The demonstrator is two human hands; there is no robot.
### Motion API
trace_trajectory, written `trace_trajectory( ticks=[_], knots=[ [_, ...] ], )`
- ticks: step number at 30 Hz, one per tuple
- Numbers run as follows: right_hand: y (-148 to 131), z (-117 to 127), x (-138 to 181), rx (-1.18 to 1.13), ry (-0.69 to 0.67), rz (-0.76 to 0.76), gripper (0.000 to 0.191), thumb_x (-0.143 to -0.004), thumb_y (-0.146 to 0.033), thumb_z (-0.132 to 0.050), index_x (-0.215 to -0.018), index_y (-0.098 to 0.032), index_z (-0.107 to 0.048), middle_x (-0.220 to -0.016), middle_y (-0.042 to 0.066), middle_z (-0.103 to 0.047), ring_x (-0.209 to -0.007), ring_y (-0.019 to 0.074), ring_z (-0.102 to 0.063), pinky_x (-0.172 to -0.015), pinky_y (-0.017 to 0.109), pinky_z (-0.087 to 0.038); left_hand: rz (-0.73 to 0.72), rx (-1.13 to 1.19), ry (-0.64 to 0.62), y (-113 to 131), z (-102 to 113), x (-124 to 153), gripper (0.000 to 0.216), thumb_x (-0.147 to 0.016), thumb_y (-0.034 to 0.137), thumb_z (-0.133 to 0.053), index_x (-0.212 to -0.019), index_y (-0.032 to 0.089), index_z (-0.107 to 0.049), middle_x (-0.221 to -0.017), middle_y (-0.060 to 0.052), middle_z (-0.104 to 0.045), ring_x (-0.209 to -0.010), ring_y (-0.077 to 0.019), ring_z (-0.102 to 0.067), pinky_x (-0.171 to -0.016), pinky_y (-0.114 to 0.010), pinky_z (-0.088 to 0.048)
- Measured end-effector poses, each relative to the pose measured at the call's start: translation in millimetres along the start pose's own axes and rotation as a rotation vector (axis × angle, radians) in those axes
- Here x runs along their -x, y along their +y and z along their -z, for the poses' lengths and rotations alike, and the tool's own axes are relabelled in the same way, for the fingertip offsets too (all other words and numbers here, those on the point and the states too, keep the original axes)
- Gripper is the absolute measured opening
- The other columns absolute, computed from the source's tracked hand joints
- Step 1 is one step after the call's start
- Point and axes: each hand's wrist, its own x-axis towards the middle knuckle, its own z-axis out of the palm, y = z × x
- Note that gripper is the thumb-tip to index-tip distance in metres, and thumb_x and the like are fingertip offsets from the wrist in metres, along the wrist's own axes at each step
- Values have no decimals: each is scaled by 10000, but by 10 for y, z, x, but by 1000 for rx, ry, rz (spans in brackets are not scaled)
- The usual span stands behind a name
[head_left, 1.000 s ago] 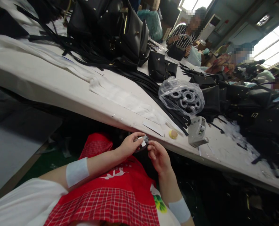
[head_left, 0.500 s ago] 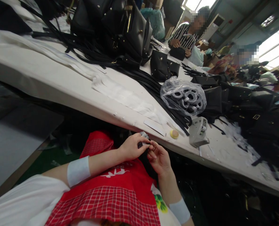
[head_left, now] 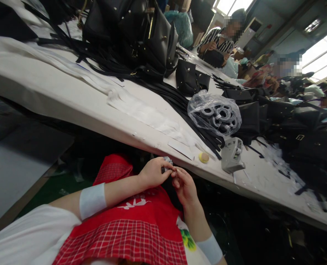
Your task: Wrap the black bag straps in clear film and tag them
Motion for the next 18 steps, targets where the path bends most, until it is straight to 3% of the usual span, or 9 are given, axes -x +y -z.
trace_trajectory(
  ticks=[6,10,14,18],
  knots=[
    [-15,-14,49,40,-16,9,186,-742,-311,-732,-827,-146,-726,-669,22,-659,-402,35,-377,-386,189,-281,10,-55,34,6,8,-10,151,-792,197,-601,-821,200,-749,-819,-48,-673,-756,-185,-625,-692,-269,-467],
    [-68,15,72,-56,-17,-49,172,-752,-319,-718,-779,-149,-710,-609,-2,-625,-382,26,-354,-422,190,-323,-13,-116,76,14,63,-34,150,-801,199,-604,-848,202,-747,-857,-61,-662,-770,-193,-618,-713,-285,-469],
    [-109,34,53,-255,-70,-210,204,-760,-340,-695,-887,-181,-714,-716,-6,-661,-390,25,-305,-423,190,-318,-44,-61,2,40,74,-35,161,-826,234,-617,-887,214,-765,-860,-58,-665,-769,-183,-615,-686,-265,-464],
    [-103,24,51,-314,-86,-239,215,-752,-339,-700,-906,-189,-710,-744,-6,-667,-417,38,-336,-441,190,-347,-64,-57,-40,68,63,-19,184,-838,245,-615,-931,230,-774,-835,-47,-649,-751,-170,-607,-664,-251,-450]
  ],
)
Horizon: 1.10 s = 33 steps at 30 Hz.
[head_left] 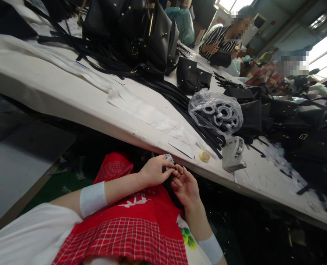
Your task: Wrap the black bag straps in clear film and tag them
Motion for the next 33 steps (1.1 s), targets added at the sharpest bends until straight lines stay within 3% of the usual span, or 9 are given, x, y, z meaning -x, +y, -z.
trace_trajectory(
  ticks=[8,12,18,23,26,33],
  knots=[
    [87,-11,-12,100,41,147,202,-758,-246,-693,-923,-133,-721,-722,26,-686,-448,47,-452,-461,180,-399,57,9,-7,-8,-2,-20,179,-818,234,-629,-904,262,-784,-775,-17,-651,-724,-158,-608,-634,-231,-434],
    [125,-55,-31,203,44,221,285,-734,-202,-708,-1011,-134,-715,-708,40,-691,-468,63,-494,-434,164,-373,104,66,33,-7,-26,-18,145,-783,181,-629,-795,206,-772,-759,-15,-682,-733,-159,-627,-669,-235,-449],
    [117,-59,-33,88,-12,177,284,-768,-232,-664,-1027,-125,-710,-675,15,-649,-463,55,-462,-470,175,-401,102,44,77,-4,-41,-18,136,-781,163,-609,-766,188,-742,-777,-23,-682,-734,-160,-628,-685,-245,-462],
    [102,-39,-24,-90,-37,61,284,-791,-251,-627,-1042,-137,-696,-638,-22,-579,-431,48,-384,-469,188,-393,95,-25,111,-21,-49,-9,131,-815,288,-645,-805,225,-759,-831,-29,-681,-762,-170,-627,-695,-254,-467],
    [112,-37,-21,-85,-40,66,278,-793,-250,-618,-1036,-138,-697,-627,-20,-576,-426,54,-383,-462,191,-386,99,-51,108,-19,-48,-6,147,-822,323,-649,-848,241,-768,-829,-30,-672,-757,-172,-620,-690,-257,-467],
    [182,3,-56,23,-54,158,269,-837,-240,-586,-1073,-157,-685,-654,4,-632,-451,68,-453,-507,196,-419,94,-42,106,-8,-45,3,151,-819,218,-621,-869,232,-763,-809,-29,-657,-739,-164,-609,-670,-246,-463]
  ],
)
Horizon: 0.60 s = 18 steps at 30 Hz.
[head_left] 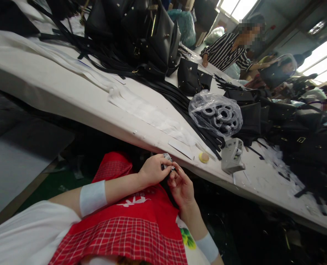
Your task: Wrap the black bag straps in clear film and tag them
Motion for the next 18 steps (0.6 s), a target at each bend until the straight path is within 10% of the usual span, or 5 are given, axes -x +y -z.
trace_trajectory(
  ticks=[18],
  knots=[
    [70,-4,-7,-46,32,-42,243,-815,-264,-616,-1037,-190,-682,-619,-19,-587,-439,70,-424,-463,190,-403,-17,-9,-26,-4,-1,23,177,-847,206,-600,-914,242,-761,-803,-28,-630,-727,-162,-592,-652,-253,-452]
  ],
)
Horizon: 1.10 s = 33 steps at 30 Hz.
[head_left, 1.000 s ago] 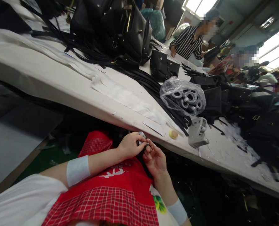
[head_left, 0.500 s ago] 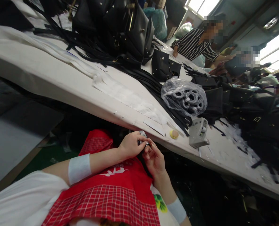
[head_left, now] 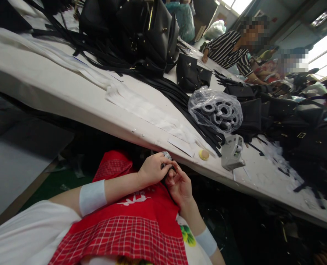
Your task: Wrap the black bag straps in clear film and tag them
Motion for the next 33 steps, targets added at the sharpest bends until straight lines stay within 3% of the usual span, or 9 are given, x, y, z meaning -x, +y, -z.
trace_trajectory(
  ticks=[15,22,24,26,29,33],
  knots=[
    [-21,-39,69,-19,-13,5,264,-805,-274,-622,-1048,-188,-683,-619,-29,-559,-448,68,-401,-475,196,-381,-33,-127,17,65,16,15,139,-835,203,-580,-868,206,-715,-836,-47,-606,-755,-186,-597,-665,-277,-463],
    [-99,-38,128,-1,46,-56,139,-812,-292,-671,-771,-159,-660,-543,-74,-400,-432,58,-309,-474,201,-374,-113,-295,75,92,104,-6,163,-871,239,-553,-891,212,-712,-838,-66,-590,-754,-203,-581,-680,-305,-464],
    [-108,-8,121,108,82,31,166,-782,-285,-713,-688,-166,-647,-596,-45,-484,-509,76,-413,-554,217,-424,-103,-275,93,67,117,-25,169,-877,243,-551,-899,213,-715,-836,-64,-594,-762,-201,-586,-694,-303,-469],
    [-133,28,109,282,125,190,164,-749,-263,-750,-650,-166,-661,-775,15,-617,-725,114,-545,-710,229,-458,-80,-186,100,24,119,-48,168,-882,246,-555,-891,207,-718,-838,-59,-614,-769,-192,-597,-712,-298,-478],
    [-207,69,101,536,136,403,159,-771,-257,-736,-642,-175,-692,-969,52,-668,-972,170,-561,-884,260,-424,-33,21,49,-53,105,-82,154,-873,238,-577,-894,192,-722,-846,-49,-669,-783,-180,-628,-752,-289,-499],
    [-305,72,113,564,117,414,93,-799,-267,-720,-753,-187,-717,-833,25,-677,-776,146,-577,-770,258,-463,24,198,-37,-99,74,-97,192,-866,184,-550,-926,179,-732,-919,-57,-719,-882,-192,-668,-821,-299,-515]
  ],
)
